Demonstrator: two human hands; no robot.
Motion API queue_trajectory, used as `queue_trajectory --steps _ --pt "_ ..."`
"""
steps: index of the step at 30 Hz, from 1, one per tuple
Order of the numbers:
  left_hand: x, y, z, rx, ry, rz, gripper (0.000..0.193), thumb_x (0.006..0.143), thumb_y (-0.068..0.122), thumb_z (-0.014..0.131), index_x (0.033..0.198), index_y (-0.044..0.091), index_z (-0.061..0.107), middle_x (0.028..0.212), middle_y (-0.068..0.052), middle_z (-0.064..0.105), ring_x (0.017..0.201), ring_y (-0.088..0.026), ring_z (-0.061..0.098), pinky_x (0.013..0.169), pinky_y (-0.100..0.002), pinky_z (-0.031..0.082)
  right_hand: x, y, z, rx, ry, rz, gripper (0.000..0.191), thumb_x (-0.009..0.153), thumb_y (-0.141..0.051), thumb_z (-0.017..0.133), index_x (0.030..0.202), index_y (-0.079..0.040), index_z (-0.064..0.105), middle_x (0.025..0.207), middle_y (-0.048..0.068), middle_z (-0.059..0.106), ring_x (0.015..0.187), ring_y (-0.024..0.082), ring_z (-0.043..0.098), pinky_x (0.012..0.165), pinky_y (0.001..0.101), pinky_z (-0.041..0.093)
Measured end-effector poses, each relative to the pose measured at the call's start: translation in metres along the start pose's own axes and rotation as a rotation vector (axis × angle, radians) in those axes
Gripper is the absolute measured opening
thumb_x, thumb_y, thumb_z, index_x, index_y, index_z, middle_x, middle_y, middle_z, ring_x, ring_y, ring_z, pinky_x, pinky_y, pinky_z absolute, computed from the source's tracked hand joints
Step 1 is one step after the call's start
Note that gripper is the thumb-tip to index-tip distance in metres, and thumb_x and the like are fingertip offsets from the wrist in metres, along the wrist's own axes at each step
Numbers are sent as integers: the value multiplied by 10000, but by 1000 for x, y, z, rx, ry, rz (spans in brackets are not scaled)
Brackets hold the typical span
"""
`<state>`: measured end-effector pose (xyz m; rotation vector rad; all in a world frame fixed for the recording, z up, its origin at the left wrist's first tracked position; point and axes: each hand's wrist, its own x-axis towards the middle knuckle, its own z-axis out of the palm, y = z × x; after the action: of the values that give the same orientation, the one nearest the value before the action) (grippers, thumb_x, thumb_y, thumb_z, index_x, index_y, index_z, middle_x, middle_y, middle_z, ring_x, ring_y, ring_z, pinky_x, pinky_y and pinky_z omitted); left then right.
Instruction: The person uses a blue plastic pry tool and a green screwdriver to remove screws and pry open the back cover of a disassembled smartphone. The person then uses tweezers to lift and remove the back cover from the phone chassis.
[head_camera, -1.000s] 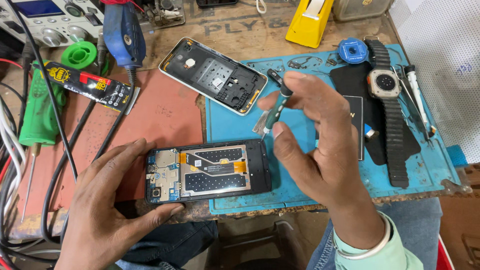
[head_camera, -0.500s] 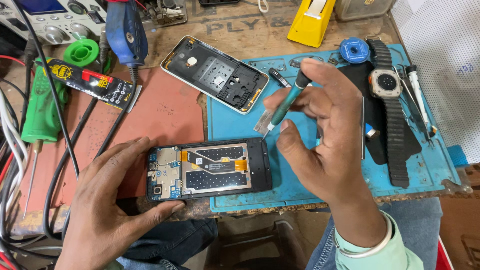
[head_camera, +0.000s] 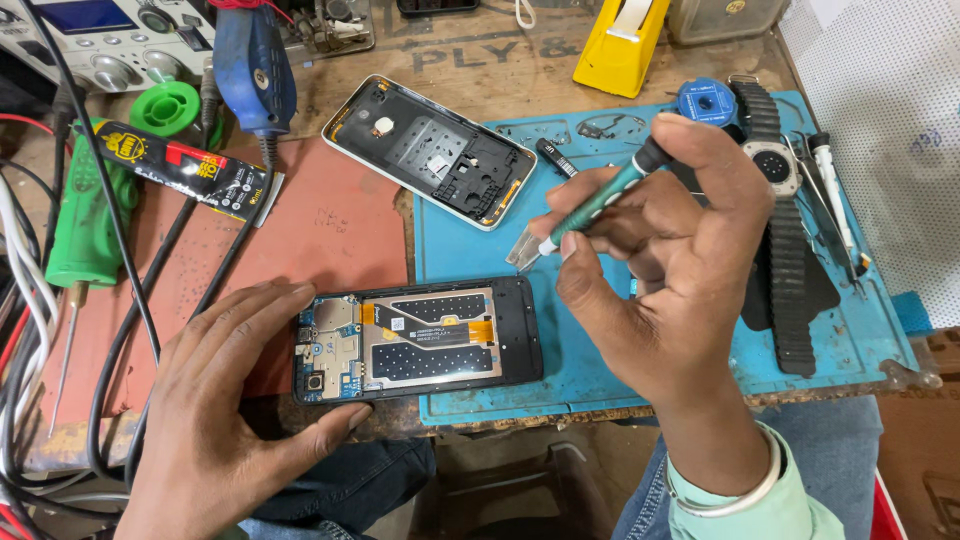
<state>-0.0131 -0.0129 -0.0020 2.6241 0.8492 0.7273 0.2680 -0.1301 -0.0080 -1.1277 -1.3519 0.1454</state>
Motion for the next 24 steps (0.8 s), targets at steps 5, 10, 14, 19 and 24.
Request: queue_trajectory --steps 5,10,14,19,24 --pt "13 24 5 -23 77 41 560 746 298 805 1237 74 658 1296 -124 664 1292 -330 575 1095 -457 393 0 -2 2 65 49 69 656 1054 80 651 1470 -141 194 1169 220 672 1013 244 766 868 334 677" --pt "41 50 32 66 198 55 235 879 273 807 1048 119 754 1006 -19 727 1017 -238 645 982 -426 405 -1 -5 1 60 23 31 589 1082 85 648 1438 -122 227 1160 234 671 1047 264 764 903 346 686" --pt "58 63 44 57 203 54 247 846 326 825 1013 148 787 893 34 723 898 -198 634 895 -402 380 -2 -6 0 58 26 13 585 1076 74 650 1431 -130 232 1136 235 678 1018 266 768 875 327 681" --pt "64 72 47 64 176 53 221 839 343 827 976 171 801 852 60 725 844 -185 620 821 -401 355 -2 -7 -2 69 31 22 603 1049 65 657 1435 -131 237 1122 233 680 999 265 773 805 280 677" --pt "65 74 50 50 204 87 145 877 307 810 952 183 803 858 68 728 808 -173 605 813 -392 355 -3 -7 -1 109 60 73 636 1031 64 678 1413 -138 211 1128 235 682 989 273 788 750 252 643"
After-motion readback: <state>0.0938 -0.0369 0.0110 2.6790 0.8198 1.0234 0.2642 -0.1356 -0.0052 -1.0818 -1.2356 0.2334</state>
